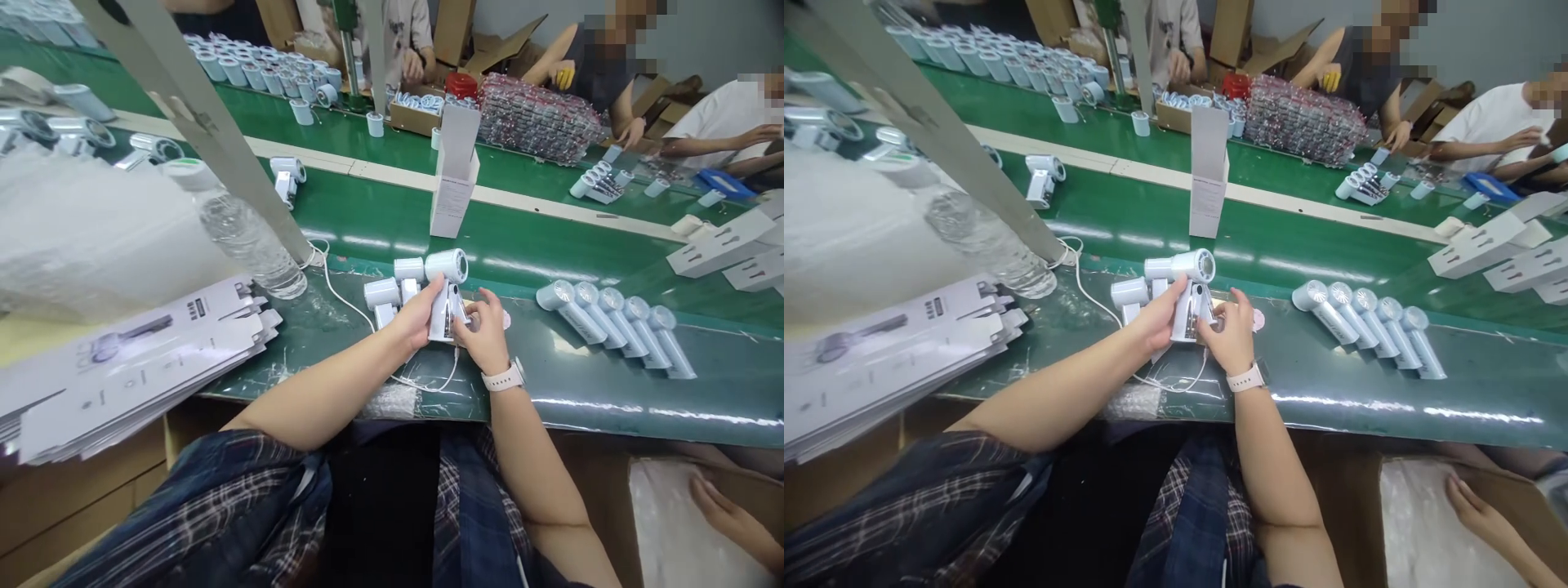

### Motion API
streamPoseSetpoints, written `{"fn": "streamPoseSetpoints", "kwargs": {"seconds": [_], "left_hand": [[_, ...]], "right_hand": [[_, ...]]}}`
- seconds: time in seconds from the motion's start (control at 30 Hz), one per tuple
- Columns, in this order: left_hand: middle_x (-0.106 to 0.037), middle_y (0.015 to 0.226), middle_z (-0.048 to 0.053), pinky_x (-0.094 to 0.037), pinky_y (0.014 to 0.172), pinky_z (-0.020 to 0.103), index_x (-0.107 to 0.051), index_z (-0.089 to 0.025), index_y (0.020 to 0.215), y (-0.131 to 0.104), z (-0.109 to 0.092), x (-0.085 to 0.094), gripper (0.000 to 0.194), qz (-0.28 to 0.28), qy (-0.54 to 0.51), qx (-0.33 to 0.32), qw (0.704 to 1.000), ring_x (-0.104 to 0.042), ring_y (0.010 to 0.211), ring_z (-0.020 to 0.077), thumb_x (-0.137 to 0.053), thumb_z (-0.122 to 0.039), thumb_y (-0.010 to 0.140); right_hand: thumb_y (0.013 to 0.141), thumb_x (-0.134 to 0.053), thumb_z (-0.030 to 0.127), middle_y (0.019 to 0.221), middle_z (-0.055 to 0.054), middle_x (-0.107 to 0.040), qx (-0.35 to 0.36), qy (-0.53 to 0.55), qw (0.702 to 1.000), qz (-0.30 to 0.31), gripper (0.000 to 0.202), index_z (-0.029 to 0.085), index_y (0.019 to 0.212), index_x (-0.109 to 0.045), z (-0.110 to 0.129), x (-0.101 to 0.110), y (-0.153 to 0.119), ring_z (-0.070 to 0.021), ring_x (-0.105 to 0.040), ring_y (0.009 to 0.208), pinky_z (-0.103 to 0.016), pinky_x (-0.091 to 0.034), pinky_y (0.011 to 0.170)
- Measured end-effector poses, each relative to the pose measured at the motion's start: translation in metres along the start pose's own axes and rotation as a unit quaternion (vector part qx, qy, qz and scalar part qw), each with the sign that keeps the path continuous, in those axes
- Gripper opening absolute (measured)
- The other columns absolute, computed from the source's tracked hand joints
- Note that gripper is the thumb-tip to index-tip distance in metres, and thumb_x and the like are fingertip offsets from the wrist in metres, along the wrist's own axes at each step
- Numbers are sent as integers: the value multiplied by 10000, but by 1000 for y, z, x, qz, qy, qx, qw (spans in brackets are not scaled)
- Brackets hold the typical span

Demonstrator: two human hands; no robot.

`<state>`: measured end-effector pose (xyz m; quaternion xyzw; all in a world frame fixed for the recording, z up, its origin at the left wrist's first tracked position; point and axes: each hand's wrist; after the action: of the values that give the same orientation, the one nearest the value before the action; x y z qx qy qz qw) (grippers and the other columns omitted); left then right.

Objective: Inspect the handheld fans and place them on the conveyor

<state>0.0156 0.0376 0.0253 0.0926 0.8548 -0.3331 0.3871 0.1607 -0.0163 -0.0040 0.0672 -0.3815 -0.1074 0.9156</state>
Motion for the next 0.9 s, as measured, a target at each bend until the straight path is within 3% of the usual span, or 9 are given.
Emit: {"fn": "streamPoseSetpoints", "kwargs": {"seconds": [0.1, 0.2, 0.3, 0.4, 0.47, 0.53, 0.67, 0.77, 0.9], "left_hand": [[-695, 718, 10, -615, 712, 268, -677, -184, 905, 3, -4, 4, 283, -26, 21, -124, 992, -701, 666, 161, -771, -451, 915], [-754, 851, 32, -618, 862, 296, -708, -210, 1006, -4, -15, 6, 321, 15, 43, -211, 976, -757, 931, 214, -797, -485, 867], [-781, 963, 78, -620, 905, 324, -714, -207, 1051, -15, -23, 3, 374, 47, 52, -204, 976, -745, 1097, 263, -703, -556, 917], [-781, 1054, 92, -629, 879, 323, -703, -199, 1044, -21, -27, -2, 434, 59, 52, -184, 980, -739, 1139, 270, -596, -613, 972], [-777, 1067, 98, -636, 873, 335, -698, -194, 1020, -20, -27, -3, 465, 73, 46, -178, 980, -737, 1152, 278, -564, -637, 983], [-773, 1047, 108, -642, 876, 358, -703, -188, 1002, -17, -27, -1, 493, 93, 41, -180, 978, -734, 1163, 292, -563, -660, 975], [-766, 989, 130, -653, 851, 406, -708, -180, 938, -16, -26, 4, 632, 134, 38, -173, 975, -717, 1189, 339, -594, -799, 886], [-754, 970, 153, -651, 830, 420, -645, -183, 777, -22, -25, 1, 764, 128, 41, -139, 981, -698, 1213, 371, -552, -941, 786], [-751, 992, 142, -641, 796, 385, -569, -197, 718, -29, -22, -6, 850, 104, 50, -119, 986, -711, 1171, 350, -419, -1034, 739]], "right_hand": [[862, -673, 456, 1361, -196, -619, 41, -35, 996, -70, 280, 223, 993, -589, 7, 11, -17, -361, -547, 1339, -551, -430, 1125], [900, -630, 463, 887, -99, -686, -30, -106, 994, -6, 240, 249, 848, -535, 13, 12, -37, -302, -663, 885, -449, -529, 842], [905, -620, 316, 803, -106, -676, -58, -167, 980, 97, 175, 249, 787, -510, 21, -1, -52, -290, -652, 781, -397, -492, 727], [891, -575, 181, 889, -143, -718, -20, -163, 979, 121, 105, 236, 814, -530, 28, -12, -59, -304, -686, 877, -391, -491, 766], [926, -552, 213, 832, -94, -727, -19, -110, 984, 138, 84, 239, 847, -539, 32, -13, -62, -269, -702, 812, -368, -500, 740], [944, -565, 293, 753, -26, -719, -48, 33, 986, 157, 58, 243, 916, -556, 35, -9, -63, -227, -706, 717, -343, -515, 707], [835, -709, 411, 625, 49, -659, -130, 340, 914, 180, 298, 225, 1057, -637, 39, 0, -61, -189, -663, 598, -336, -538, 665], [809, -759, 478, 584, 35, -635, -133, 385, 895, 183, 298, 210, 930, -713, 44, 1, -58, -171, -607, 562, -333, -520, 625], [861, -741, 541, 607, 9, -643, -106, 360, 917, 136, 340, 224, 757, -674, 51, -2, -61, -171, -607, 609, -329, -509, 650]]}}
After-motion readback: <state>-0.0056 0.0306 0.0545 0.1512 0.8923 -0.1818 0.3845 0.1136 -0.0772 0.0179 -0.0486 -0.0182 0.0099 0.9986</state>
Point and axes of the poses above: each hand's wrist, its own y-axis towards the middle knuckle, its own x-axis out of the back of the hand, z = x × y
